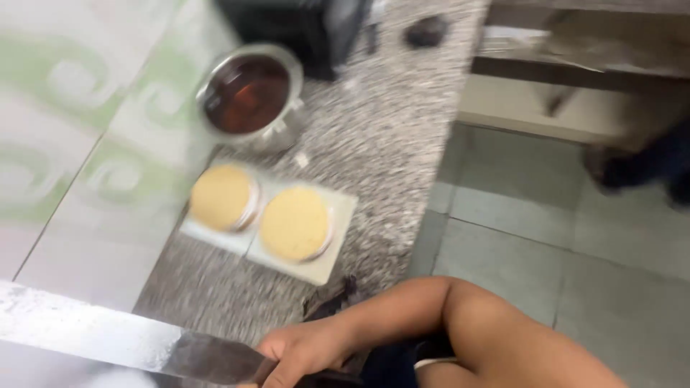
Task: Preparing small cakes by placing them on boards and cleaning the workspace.
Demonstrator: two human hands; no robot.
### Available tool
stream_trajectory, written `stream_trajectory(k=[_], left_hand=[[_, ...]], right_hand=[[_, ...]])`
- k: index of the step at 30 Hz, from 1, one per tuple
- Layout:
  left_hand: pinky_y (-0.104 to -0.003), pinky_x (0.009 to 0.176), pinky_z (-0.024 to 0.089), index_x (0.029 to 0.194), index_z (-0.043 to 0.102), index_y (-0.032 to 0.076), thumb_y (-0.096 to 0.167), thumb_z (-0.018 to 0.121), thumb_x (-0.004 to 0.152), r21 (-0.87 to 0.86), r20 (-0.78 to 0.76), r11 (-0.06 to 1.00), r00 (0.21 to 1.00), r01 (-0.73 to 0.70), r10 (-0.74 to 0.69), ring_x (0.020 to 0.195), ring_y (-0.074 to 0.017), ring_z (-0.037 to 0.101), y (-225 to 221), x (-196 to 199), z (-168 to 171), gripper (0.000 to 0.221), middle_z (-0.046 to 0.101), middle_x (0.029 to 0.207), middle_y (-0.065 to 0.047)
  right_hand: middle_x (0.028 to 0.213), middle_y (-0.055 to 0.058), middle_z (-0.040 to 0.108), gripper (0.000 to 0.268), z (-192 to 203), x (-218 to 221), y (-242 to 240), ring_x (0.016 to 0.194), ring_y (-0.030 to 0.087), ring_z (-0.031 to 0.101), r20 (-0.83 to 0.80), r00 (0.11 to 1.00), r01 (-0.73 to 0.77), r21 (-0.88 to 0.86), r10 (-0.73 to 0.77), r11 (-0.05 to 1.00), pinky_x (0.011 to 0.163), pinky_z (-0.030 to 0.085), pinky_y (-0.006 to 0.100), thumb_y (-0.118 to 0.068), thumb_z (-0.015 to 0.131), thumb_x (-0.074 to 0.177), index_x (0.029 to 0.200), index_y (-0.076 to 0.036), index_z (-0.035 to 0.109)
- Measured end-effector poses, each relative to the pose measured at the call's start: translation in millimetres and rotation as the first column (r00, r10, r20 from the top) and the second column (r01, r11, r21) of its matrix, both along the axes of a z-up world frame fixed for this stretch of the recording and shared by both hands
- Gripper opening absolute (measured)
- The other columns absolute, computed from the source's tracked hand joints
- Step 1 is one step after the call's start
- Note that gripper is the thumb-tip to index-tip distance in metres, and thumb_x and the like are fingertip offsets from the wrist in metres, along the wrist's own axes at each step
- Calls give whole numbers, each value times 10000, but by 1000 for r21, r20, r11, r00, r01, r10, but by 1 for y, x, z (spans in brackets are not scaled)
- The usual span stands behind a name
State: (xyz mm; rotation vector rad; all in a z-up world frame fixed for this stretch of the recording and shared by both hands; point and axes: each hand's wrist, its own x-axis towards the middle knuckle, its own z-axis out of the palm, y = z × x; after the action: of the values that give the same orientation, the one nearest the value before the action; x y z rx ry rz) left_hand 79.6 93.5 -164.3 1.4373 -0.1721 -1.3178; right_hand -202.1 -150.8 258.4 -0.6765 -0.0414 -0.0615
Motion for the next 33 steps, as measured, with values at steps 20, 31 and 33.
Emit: stream_trajectory(k=[20, 31, 33], left_hand=[[-415, 863, 592, 1227, 659, 59, 726, 502, 921, -428, -714, 319, 533, -846, 454, 977, -262, 698, -62, -149, 291, 750, 721, 1074, -113], [-318, 687, 542, 1123, 618, 16, 41, 789, 856, -341, -37, 390, 426, -856, 904, 787, -154, 620, -101, -109, 287, 318, 642, 937, -33], [-318, 697, 544, 1130, 625, 38, 1, 794, 840, -389, -75, 367, 426, -845, 902, 798, -172, 631, -97, -102, 285, 338, 641, 952, -38]], right_hand=[[806, 217, 708, 192, -123, 45, 41, 770, 440, 697, -185, 964, -213, -967, -194, -137, 706, 530, 559, -257, 604, 900, 955, -74, 625], [832, 279, 693, 204, -116, 71, 50, 803, 483, 681, -217, 970, -228, -969, -114, -93, 742, 523, 594, -197, 585, 848, 932, -20, 644], [827, 268, 702, 212, -108, 72, 52, 807, 466, 691, -239, 964, -254, -957, -115, -142, 761, 538, 572, -230, 571, 903, 923, -24, 620]])
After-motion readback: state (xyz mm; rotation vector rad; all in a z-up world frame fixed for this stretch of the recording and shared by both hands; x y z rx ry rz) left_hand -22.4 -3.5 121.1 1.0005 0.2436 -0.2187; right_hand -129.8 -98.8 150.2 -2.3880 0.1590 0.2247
